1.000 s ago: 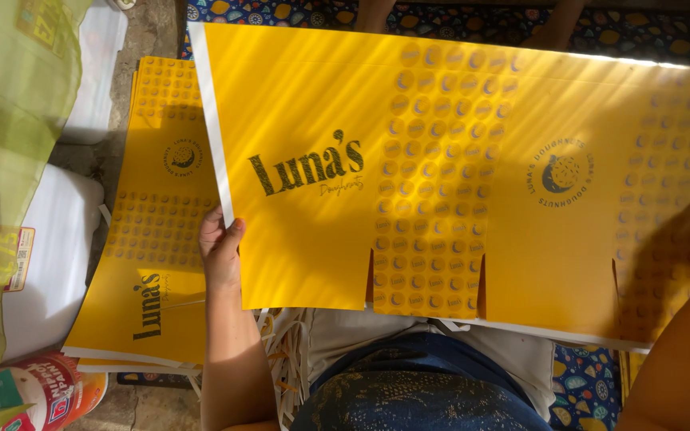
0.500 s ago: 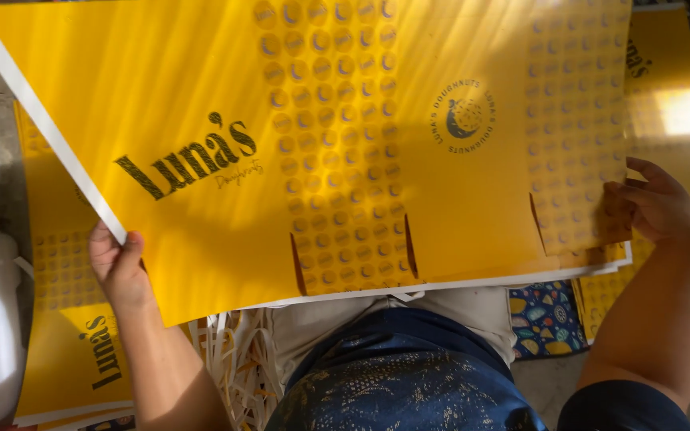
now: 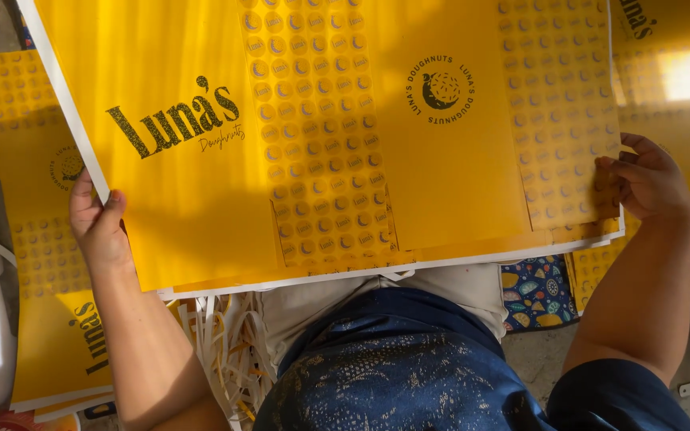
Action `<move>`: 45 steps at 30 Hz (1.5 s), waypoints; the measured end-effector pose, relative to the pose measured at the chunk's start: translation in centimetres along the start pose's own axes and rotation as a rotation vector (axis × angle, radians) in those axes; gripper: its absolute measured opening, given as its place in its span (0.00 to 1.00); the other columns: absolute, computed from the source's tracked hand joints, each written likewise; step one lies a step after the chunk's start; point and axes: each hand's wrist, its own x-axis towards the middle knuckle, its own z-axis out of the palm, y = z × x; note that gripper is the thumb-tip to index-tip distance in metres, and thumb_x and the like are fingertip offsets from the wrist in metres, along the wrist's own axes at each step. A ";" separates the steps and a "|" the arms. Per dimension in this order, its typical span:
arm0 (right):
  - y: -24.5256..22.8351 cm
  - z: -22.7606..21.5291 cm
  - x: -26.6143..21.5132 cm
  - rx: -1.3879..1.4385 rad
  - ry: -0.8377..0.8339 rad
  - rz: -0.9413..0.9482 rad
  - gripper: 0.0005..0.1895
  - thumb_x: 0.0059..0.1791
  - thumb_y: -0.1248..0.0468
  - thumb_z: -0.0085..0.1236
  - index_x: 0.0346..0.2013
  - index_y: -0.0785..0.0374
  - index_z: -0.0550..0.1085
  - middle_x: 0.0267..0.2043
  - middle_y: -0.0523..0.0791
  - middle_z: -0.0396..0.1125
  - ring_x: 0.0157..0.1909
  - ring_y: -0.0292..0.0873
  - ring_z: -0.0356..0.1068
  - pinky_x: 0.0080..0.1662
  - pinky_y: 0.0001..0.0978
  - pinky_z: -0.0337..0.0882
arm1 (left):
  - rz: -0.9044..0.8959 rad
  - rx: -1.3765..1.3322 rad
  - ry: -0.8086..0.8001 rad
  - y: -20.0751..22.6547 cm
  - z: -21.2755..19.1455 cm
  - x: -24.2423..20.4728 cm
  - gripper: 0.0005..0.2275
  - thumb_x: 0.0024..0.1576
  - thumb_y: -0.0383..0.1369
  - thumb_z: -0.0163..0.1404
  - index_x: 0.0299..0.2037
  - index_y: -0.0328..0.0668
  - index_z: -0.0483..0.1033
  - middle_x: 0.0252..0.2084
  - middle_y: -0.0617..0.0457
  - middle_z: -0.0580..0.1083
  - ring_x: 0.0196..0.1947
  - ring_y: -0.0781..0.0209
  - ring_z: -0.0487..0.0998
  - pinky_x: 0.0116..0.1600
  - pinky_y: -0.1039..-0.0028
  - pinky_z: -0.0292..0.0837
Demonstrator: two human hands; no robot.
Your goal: Peeling adhesive backing strips from cardboard doughnut box flats and stacking them
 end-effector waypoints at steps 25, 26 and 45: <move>-3.7 3.9 0.3 -0.727 0.472 -0.709 0.27 0.49 0.73 0.72 0.60 0.69 0.70 0.58 0.58 0.64 0.49 0.58 0.70 0.38 0.48 0.68 | -0.159 -0.015 -0.017 3.6 0.9 0.0 0.23 0.60 0.32 0.53 0.67 0.56 0.69 0.68 0.58 0.72 0.69 0.63 0.73 0.79 0.72 0.69; -5.2 5.9 0.9 -0.725 0.474 -0.704 0.27 0.49 0.73 0.72 0.60 0.69 0.70 0.58 0.58 0.64 0.49 0.58 0.70 0.38 0.48 0.68 | -0.160 -0.012 -0.022 3.5 0.7 0.0 0.23 0.60 0.32 0.53 0.67 0.56 0.69 0.68 0.58 0.72 0.69 0.63 0.73 0.79 0.72 0.69; -13.1 24.8 9.7 -1.224 0.082 -0.773 0.33 0.56 0.37 0.38 0.75 0.37 0.57 0.79 0.46 0.46 0.77 0.52 0.44 0.60 0.80 0.41 | -0.201 -0.021 0.099 1.7 -0.2 -0.8 0.19 0.59 0.23 0.54 0.55 0.62 0.73 0.64 0.55 0.75 0.64 0.65 0.76 0.74 0.72 0.75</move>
